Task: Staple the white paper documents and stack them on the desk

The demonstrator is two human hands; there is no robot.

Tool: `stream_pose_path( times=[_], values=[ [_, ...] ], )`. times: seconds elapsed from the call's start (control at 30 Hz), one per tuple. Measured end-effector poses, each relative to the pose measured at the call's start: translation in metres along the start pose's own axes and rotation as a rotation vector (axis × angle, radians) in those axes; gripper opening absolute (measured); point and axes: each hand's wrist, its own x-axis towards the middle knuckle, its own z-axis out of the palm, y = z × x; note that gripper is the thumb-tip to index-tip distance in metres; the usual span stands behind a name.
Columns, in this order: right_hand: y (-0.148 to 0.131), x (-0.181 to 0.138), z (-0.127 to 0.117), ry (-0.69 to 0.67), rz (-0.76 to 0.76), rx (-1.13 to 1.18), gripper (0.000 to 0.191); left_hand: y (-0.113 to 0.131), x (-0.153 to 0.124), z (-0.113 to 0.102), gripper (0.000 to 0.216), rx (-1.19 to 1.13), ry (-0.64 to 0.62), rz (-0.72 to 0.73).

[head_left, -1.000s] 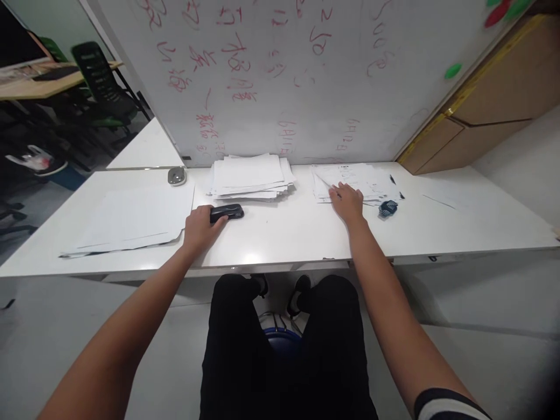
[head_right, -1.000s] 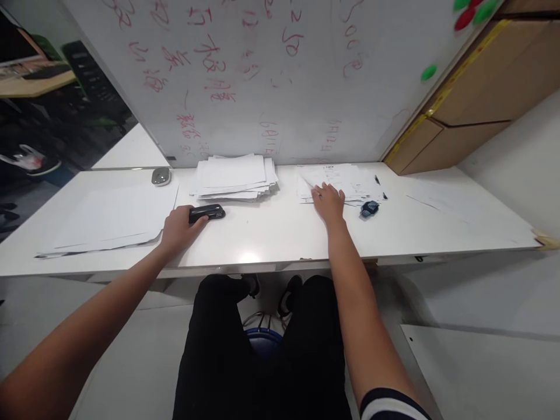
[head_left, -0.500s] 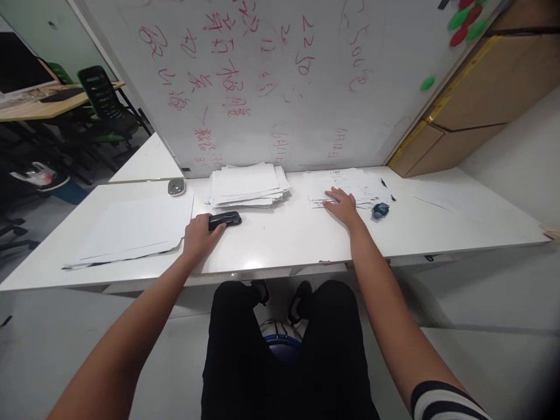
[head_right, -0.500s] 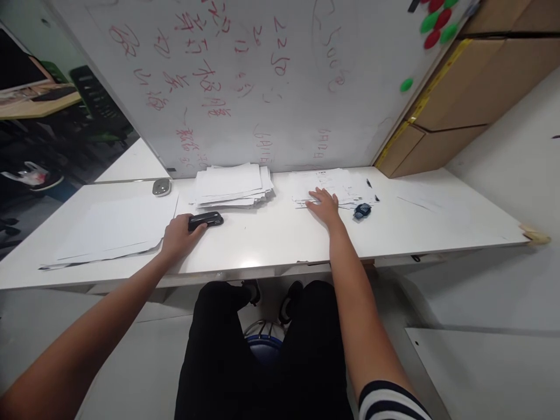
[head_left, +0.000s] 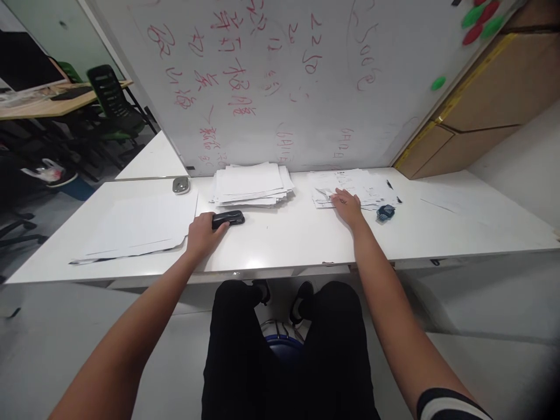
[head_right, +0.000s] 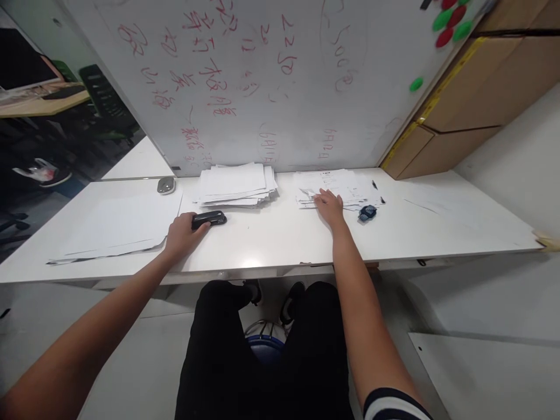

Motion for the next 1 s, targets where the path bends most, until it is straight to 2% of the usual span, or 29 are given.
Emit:
stream_pose_path(
  times=[0.17,0.33,0.43,0.5,0.6,0.73,0.77,0.83,0.93,1.0],
  values=[
    [0.001,-0.001,0.0,0.079,-0.061,-0.037,0.031,-0.003,0.001,0.004,0.042,-0.005,0.01,0.01],
    [0.0,-0.001,0.002,0.151,-0.125,-0.223,0.031,-0.007,0.002,0.008,0.044,0.005,0.033,0.043],
    [-0.014,-0.006,0.003,0.22,-0.098,-0.317,0.032,-0.008,0.001,0.01,0.043,0.006,0.042,0.043],
    [-0.032,-0.016,-0.001,0.257,-0.09,-0.313,0.03,-0.008,0.0,0.01,0.042,0.002,0.04,0.04],
    [-0.073,-0.043,-0.014,0.309,-0.128,-0.126,0.026,-0.008,-0.002,0.008,0.042,0.0,0.036,0.032],
    [-0.127,-0.091,-0.03,0.606,-0.171,0.311,0.032,-0.01,-0.005,0.007,0.045,0.014,0.039,0.034],
    [-0.136,-0.102,-0.03,0.64,-0.138,0.388,0.032,-0.01,-0.006,0.007,0.046,0.019,0.04,0.035],
    [-0.143,-0.119,-0.025,0.609,-0.006,0.471,0.028,-0.011,-0.008,0.007,0.047,0.031,0.04,0.038],
    [-0.133,-0.143,-0.011,0.496,0.229,0.518,0.019,-0.012,-0.008,0.007,0.048,0.037,0.018,0.046],
    [-0.121,-0.162,-0.003,0.461,0.332,0.594,0.018,-0.012,-0.006,0.006,0.049,0.031,-0.007,0.043]
  ],
)
